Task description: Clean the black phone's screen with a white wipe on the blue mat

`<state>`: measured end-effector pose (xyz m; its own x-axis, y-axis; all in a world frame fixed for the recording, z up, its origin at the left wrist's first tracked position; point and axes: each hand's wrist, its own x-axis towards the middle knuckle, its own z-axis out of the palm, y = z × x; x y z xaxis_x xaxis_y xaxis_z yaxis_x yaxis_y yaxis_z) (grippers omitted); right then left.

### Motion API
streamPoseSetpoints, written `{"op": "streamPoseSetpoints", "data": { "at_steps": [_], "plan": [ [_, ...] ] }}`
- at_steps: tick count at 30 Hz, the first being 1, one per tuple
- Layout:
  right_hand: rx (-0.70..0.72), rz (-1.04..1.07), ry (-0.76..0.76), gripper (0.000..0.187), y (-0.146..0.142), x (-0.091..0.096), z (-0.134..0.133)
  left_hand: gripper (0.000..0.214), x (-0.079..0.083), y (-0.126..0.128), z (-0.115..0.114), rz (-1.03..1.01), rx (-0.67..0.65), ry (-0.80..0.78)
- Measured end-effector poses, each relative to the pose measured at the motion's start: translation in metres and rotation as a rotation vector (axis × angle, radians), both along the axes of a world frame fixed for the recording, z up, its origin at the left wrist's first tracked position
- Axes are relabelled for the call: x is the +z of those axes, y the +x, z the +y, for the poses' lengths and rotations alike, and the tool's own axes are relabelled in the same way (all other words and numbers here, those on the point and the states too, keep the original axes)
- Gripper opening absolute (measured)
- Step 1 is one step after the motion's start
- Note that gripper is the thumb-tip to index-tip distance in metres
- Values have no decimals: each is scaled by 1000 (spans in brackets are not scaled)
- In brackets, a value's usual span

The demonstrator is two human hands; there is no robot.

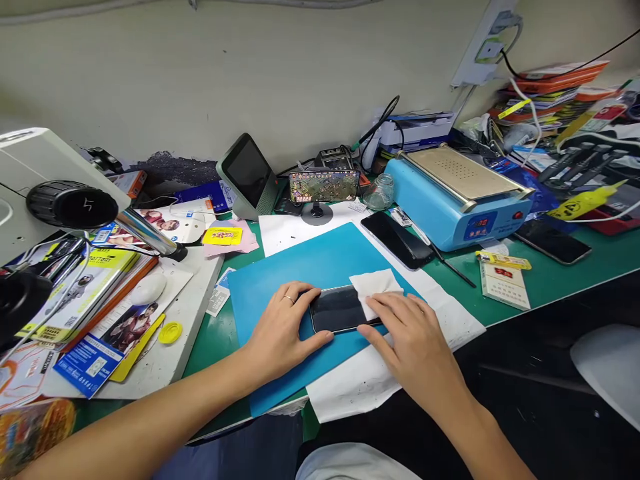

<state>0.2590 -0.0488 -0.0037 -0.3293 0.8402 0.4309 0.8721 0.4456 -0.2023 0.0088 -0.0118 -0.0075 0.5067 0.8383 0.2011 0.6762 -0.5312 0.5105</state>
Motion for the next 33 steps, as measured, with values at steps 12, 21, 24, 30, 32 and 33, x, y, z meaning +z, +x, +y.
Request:
{"op": "streamPoseSetpoints", "data": {
  "at_steps": [12, 21, 24, 30, 32, 33],
  "plan": [
    [153, 112, -105, 40, -67, 4, -2, 68, -6, 2, 0, -60, 11, 8],
    [168, 94, -85, 32, -51, 7, -14, 72, -5, 0, 0, -25, -2, 0],
    [133, 101, -57, 27, -32, 4, -16, 72, -3, 0, 0, -17, 0, -12],
    [37, 38, 13, 25, 15, -2, -17, 71, -2, -1, 0, 11, 7, -17],
    [13, 26, 23, 26, 20, -3, -14, 70, -2, -1, 0, 19, 8, -20],
    [1, 21, 22, 27, 21, -4, -12, 69, -2, -1, 0, 19, 6, -23]
  ]
}}
